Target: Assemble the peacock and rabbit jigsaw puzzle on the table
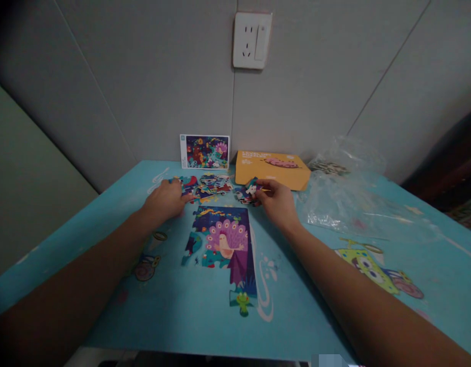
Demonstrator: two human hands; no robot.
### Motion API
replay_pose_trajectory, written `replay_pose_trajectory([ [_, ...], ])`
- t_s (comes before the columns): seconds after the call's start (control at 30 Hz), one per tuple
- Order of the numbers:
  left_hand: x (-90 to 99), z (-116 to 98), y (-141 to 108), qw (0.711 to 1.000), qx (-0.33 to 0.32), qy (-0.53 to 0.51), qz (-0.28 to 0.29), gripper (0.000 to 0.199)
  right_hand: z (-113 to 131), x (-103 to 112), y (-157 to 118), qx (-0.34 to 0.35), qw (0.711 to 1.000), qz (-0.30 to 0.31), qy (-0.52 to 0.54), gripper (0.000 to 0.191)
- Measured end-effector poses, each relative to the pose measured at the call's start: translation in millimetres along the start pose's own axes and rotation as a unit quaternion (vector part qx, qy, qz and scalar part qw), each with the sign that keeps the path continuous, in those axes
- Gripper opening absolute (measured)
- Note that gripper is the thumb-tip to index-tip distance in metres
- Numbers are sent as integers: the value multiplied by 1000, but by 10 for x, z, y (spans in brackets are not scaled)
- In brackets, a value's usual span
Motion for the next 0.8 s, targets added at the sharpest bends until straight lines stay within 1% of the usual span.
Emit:
replay_pose_trajectory([
  [0.1, 0, 25, 16, 1000, 4, -11, 2, 50, -35, 5, 8, 12, 1000, 10, -21, 36],
  [0.17, 15, 29, 18, 999, 20, -32, 3, 49, -40, 23, 8, 23, 997, 9, -76, 37],
  [0.23, 53, 0, 6, 997, 17, -66, -21, 41, -31, 46, 3, 27, 987, 2, -156, 36],
  [0.3, 107, -72, -27, 987, -29, -130, -90, 29, -13, 59, -4, 32, 973, 5, -226, 33],
  [0.33, 127, -120, -52, 973, -68, -177, -128, 24, -1, 57, -8, 43, 966, 14, -253, 32],
  [0.37, 135, -172, -81, 953, -113, -232, -158, 20, 13, 51, -14, 59, 959, 22, -276, 30],
  [0.4, 128, -224, -110, 928, -156, -291, -171, 17, 31, 43, -22, 77, 952, 24, -294, 28],
  [0.43, 103, -273, -135, 903, -194, -348, -163, 14, 53, 33, -35, 97, 947, 18, -305, 28],
  [0.5, 17, -360, -172, 857, -251, -435, -112, 9, 111, 4, -80, 137, 943, 3, -303, 28],
  [0.53, -31, -395, -183, 837, -277, -465, -85, 10, 144, -17, -110, 156, 945, 4, -287, 29],
  [0.6, -118, -441, -194, 803, -321, -500, -38, 15, 205, -80, -183, 196, 951, 60, -234, 30],
  [0.67, -175, -459, -188, 785, -346, -514, -9, 19, 234, -149, -248, 212, 944, 135, -214, 29],
  [0.7, -190, -461, -182, 780, -349, -519, -1, 20, 237, -173, -271, 216, 941, 155, -209, 31],
  [0.73, -196, -462, -175, 776, -348, -525, 5, 21, 233, -189, -284, 215, 941, 167, -202, 34],
  [0.8, -188, -463, -164, 764, -337, -550, 5, 22, 215, -198, -288, 205, 947, 171, -180, 37],
])
Point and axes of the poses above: each hand's wrist, its own y-axis towards the middle knuckle, its own x-axis out of the back of the hand, z = x × y, the point moved 2 cm from there along y, towards the middle knuckle, and after that the axes turned 2 degrees about z, right-handed, at the moved point
